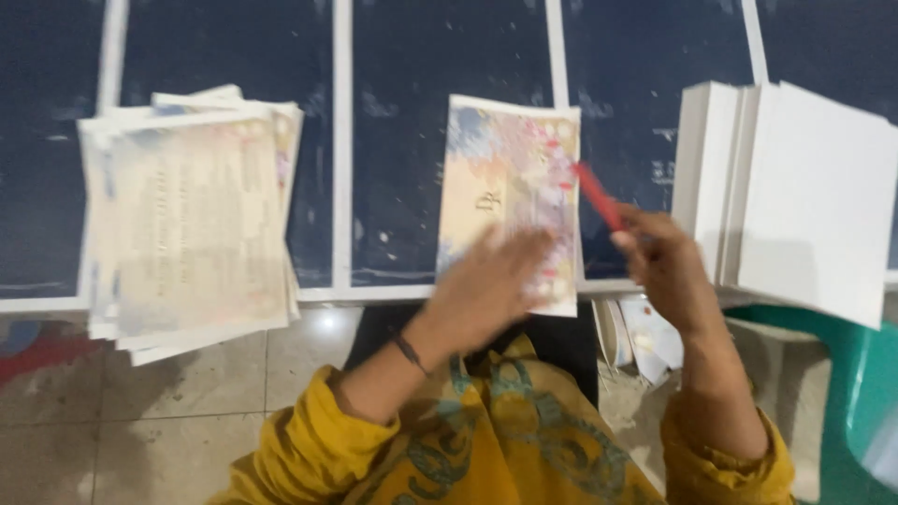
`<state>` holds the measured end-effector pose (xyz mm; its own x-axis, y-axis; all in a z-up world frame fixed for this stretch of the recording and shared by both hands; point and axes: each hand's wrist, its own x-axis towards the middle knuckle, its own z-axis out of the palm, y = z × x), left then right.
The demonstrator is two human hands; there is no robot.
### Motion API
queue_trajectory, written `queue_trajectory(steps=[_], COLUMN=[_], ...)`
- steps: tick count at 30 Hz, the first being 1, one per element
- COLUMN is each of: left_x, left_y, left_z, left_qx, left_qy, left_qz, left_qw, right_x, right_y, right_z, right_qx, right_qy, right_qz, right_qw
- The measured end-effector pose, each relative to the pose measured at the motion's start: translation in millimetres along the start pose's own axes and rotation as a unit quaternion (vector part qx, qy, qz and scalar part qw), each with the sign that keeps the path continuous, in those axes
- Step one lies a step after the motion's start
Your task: The person inserts a stack of blank white pages into a floral-patterned book cover. They use a red tool to press along the spine and smooth the pages, then place the assembled book onto a pile on the table. This process is repeated for multiple books.
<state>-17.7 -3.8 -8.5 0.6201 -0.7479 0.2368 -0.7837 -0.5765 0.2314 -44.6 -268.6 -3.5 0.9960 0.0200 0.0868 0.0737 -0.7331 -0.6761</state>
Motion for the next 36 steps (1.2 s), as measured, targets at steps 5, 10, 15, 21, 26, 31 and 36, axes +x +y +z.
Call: queue_trajectory(steps=[5,10,15,21,26,31,36], left_x=[-45.1,-53.3,-48.7,-69.1,-83.2,-44.4,-31.8], left_y=[46.7,36.8,33.4,-7.0,-57.9,-31.8,-22.4], left_z=[16.9,41.4,20.5,-25.4,-12.8,-4.8,-38.0], left_qx=[-0.056,-0.163,-0.195,-0.462,-0.269,-0.282,-0.523], left_qy=[-0.012,0.046,-0.06,0.091,0.224,0.167,0.151], left_qz=[0.069,0.069,0.066,-0.152,-0.333,-0.326,-0.336], left_qw=[0.996,0.983,0.977,0.869,0.875,0.887,0.769], right_x=[14.3,55.1,168.2,98.8,13.0,101.0,84.4], right_y=[-53.3,-192.1,-103.7,-186.1,-38.0,31.5,77.7], right_z=[26.1,53.5,76.4,50.4,111.5,39.7,41.5], right_qx=[-0.137,0.121,0.16,0.165,0.145,-0.159,-0.338], right_qy=[0.001,-0.312,-0.187,-0.2,-0.167,-0.035,0.056], right_qz=[-0.159,0.208,0.161,0.058,0.22,-0.117,-0.054], right_qw=[0.978,0.919,0.956,0.964,0.95,0.98,0.938])
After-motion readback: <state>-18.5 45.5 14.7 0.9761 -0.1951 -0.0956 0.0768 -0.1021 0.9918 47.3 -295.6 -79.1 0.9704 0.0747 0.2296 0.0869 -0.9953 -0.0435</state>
